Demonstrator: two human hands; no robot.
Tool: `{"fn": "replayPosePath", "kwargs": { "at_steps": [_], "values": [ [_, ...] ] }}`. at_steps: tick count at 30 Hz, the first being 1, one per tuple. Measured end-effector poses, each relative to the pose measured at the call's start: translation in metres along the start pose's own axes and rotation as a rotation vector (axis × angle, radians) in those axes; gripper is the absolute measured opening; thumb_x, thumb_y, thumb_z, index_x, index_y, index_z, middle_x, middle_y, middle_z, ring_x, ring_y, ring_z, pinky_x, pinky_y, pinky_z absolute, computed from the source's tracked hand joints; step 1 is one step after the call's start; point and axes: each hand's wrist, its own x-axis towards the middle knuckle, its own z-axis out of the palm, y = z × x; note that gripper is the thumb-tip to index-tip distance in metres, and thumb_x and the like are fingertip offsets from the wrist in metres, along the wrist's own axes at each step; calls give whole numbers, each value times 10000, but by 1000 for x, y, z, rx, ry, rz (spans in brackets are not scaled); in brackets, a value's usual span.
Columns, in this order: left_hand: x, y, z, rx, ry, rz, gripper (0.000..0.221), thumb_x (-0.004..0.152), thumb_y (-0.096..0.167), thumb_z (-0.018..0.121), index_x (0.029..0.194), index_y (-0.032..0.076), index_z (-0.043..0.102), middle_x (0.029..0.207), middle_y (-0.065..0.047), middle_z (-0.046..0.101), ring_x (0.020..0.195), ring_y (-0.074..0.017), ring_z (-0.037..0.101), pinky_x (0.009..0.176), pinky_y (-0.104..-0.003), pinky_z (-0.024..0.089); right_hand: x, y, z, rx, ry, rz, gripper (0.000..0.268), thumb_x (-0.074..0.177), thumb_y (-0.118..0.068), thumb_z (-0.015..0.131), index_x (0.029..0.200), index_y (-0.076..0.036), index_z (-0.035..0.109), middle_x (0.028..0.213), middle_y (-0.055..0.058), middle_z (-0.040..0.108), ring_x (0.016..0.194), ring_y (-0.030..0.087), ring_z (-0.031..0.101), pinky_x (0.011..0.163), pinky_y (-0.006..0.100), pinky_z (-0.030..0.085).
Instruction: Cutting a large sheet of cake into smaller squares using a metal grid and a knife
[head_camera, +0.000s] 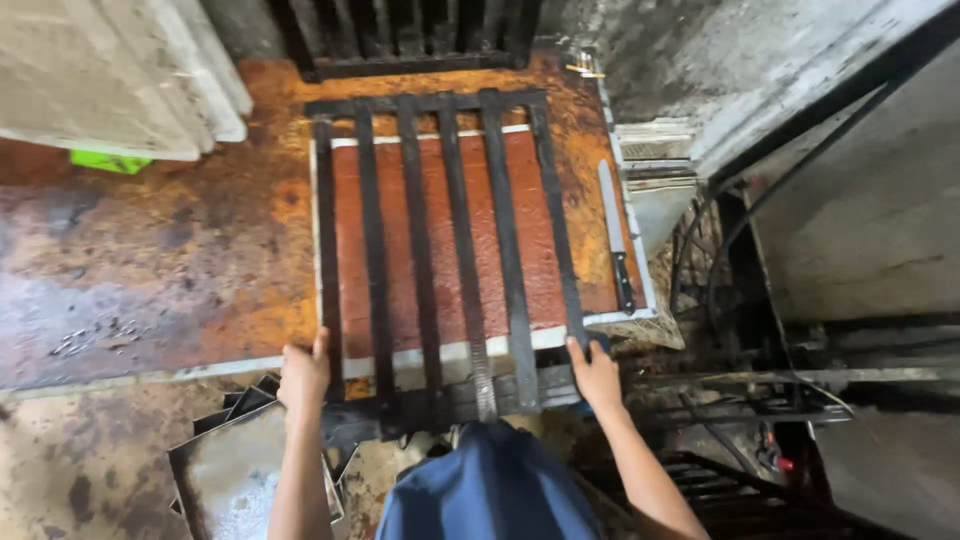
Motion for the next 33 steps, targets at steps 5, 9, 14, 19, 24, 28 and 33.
{"fn": "replayPosePath", "kwargs": {
  "at_steps": [5, 9, 14, 19, 24, 28, 33],
  "values": [
    [25, -11, 35, 58, 166, 59, 762, 1034, 717, 436, 1408, 53, 414, 1027, -319, 738, 1008, -523, 723, 869, -619, 559, 7, -32, -47, -111, 190, -188, 639, 950, -680, 533, 1143, -116, 760, 1090, 224, 759, 1120, 465, 676, 977, 604, 516],
    [19, 2, 36, 302, 164, 158, 629, 1079, 660, 324, 1269, 76, 458, 957, -219, 774, 934, -450, 765, 827, -559, 587, 79, -50, -96, 47, 553, -454, 353, 945, -331, 747, 932, 8, 649, 822, 272, 675, 927, 520, 670, 816, 626, 514],
    [16, 34, 5, 491, 56, 182, 678, 1072, 471, 385, 1590, 40, 317, 1192, -212, 757, 1138, -412, 721, 929, -555, 534, 168, -74, -71, -159, 418, -493, 586, 813, -219, 749, 1309, 40, 579, 1159, 327, 616, 1104, 552, 638, 945, 594, 545],
    [95, 65, -18, 57, 145, 255, 681, 1029, 599, 538, 1431, 50, 542, 1430, -278, 543, 1330, -478, 532, 1016, -646, 469, 163, -114, -64, -91, 260, -246, 593, 788, -405, 686, 1217, 0, 621, 1042, 326, 707, 1072, 496, 682, 904, 600, 546],
    [164, 79, -12, -175, 131, 288, 713, 984, 653, 615, 1313, 23, 567, 1351, -304, 542, 1264, -519, 565, 1029, -633, 475, 162, -131, -26, 242, 178, -229, 494, 848, -375, 613, 1148, -9, 753, 1036, 332, 718, 1096, 458, 679, 930, 558, 525],
    [202, 67, 8, -130, 67, 311, 695, 835, 574, 784, 1237, 13, 696, 1283, -322, 617, 1205, -537, 604, 995, -647, 489, 191, -119, -1, 185, 172, -229, 477, 836, -384, 654, 1166, -55, 755, 1117, 269, 723, 1180, 430, 647, 983, 533, 512],
    [198, 83, -12, -50, -115, 362, 866, 706, 423, 895, 1401, 12, 581, 1310, -306, 670, 1268, -449, 603, 1052, -566, 499, 144, -147, -19, 292, 204, -246, 401, 819, -339, 729, 1128, -87, 772, 1065, 218, 735, 1118, 395, 678, 926, 496, 519]
  ]
}}
